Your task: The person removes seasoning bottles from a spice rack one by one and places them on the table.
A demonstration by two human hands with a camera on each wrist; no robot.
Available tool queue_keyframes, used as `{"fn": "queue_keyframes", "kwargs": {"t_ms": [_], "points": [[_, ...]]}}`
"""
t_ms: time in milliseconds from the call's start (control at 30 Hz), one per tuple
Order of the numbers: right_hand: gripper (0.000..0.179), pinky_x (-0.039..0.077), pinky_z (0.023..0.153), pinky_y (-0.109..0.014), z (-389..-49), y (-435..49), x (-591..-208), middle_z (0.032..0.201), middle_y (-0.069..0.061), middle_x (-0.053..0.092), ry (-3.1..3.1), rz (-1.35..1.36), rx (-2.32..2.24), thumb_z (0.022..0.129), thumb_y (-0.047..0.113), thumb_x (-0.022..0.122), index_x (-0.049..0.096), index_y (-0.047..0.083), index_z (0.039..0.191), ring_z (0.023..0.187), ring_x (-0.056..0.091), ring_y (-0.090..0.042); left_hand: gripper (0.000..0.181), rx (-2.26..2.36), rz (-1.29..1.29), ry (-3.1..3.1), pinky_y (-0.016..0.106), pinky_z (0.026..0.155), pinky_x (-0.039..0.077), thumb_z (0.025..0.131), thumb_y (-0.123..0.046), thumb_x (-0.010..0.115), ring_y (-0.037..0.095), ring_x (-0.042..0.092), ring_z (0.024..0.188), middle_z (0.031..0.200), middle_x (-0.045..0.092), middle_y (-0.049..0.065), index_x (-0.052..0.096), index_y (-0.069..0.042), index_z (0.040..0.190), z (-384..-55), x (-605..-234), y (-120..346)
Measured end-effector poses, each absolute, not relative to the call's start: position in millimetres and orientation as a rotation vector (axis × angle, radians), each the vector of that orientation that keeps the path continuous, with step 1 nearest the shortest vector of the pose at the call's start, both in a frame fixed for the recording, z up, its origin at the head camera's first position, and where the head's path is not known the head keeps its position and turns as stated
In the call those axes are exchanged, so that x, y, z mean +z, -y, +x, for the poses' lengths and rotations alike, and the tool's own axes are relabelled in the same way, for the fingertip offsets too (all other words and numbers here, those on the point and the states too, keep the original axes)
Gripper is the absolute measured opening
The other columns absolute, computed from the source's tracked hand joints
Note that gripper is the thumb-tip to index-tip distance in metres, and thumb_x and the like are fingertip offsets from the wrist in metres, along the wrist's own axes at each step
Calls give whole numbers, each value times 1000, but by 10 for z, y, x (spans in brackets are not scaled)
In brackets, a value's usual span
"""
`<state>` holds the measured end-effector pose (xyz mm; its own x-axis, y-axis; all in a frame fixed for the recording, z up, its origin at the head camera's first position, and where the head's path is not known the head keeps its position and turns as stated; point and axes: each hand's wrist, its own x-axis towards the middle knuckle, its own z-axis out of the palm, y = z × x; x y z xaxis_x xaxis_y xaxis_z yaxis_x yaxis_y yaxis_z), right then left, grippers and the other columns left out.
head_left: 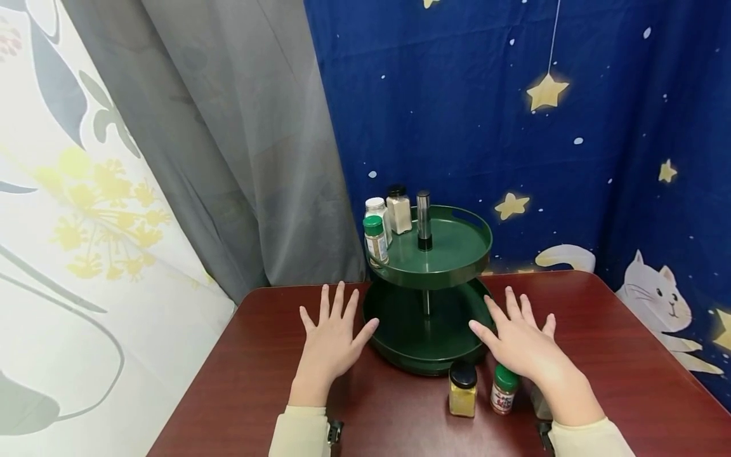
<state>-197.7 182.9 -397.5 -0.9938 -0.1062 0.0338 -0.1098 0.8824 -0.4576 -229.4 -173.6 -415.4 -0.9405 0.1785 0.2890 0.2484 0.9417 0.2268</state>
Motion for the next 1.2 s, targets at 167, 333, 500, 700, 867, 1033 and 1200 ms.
{"fn": "queue_keyframes", "kwargs": {"t_ms": [167, 333, 500, 700, 867, 1033, 1200], "points": [[97, -9, 107, -94, -1974, -1956, -3763, 173, -38, -3, 3019, 158, 700, 103, 73, 46, 25, 4, 168, 157, -2, -66, 84, -373, -272, 2839, 86, 121, 1, 104, -74, 41, 38, -1, 169, 182, 13, 8, 30, -24, 170, -2294, -4154, 1849], [91, -6, 110, -93, -1928, -1958, -3335, 174, -37, 1, 2942, 214, 591, 104, 65, 54, 26, 7, 168, 159, 0, -63, 83, -372, -246, 2845, 86, 121, 4, 104, -73, 41, 39, 3, 169, 181, 13, 7, 30, -24, 170, -2291, -4154, 1914], [77, 6, 116, -90, -1903, -1709, -2866, 176, -30, 14, 2847, 339, 465, 106, 58, 57, 38, 12, 165, 162, 9, -56, 83, -402, -247, 2871, 87, 121, 3, 105, -73, 41, 40, 3, 169, 182, 12, 8, 29, -24, 170, -2267, -4158, 1919], [64, 33, 123, -71, -2053, -1219, -2448, 170, -21, 37, 2770, 531, 434, 107, 44, 62, 47, 13, 160, 157, 38, -44, 84, -405, -238, 2876, 87, 120, 4, 104, -74, 42, 40, 3, 169, 181, 14, 9, 30, -23, 170, -2240, -4183, 1912], [59, 50, 116, -58, -2343, -876, -2245, 159, -18, 52, 2758, 642, 527, 106, 35, 66, 50, 10, 158, 144, 56, -37, 86, -423, -239, 2889, 88, 119, 3, 103, -75, 41, 40, 3, 169, 181, 13, 8, 31, -22, 170, -2236, -4220, 1912], [59, 51, 117, -53, -2575, -649, -2143, 154, -17, 56, 2772, 723, 528, 105, 28, 69, 51, 8, 157, 138, 59, -33, 85, -429, -244, 2884, 89, 119, 3, 103, -75, 42, 42, 7, 168, 181, 16, 10, 34, -21, 169, -2233, -4238, 1915], [57, 51, 117, -51, -2705, -515, -2143, 155, -17, 54, 2798, 753, 499, 105, 26, 68, 51, 10, 157, 134, 60, -31, 87, -421, -234, 2885, 88, 119, 4, 102, -77, 42, 40, 6, 168, 181, 17, 9, 34, -22, 169, -2254, -4241, 1927]]}}
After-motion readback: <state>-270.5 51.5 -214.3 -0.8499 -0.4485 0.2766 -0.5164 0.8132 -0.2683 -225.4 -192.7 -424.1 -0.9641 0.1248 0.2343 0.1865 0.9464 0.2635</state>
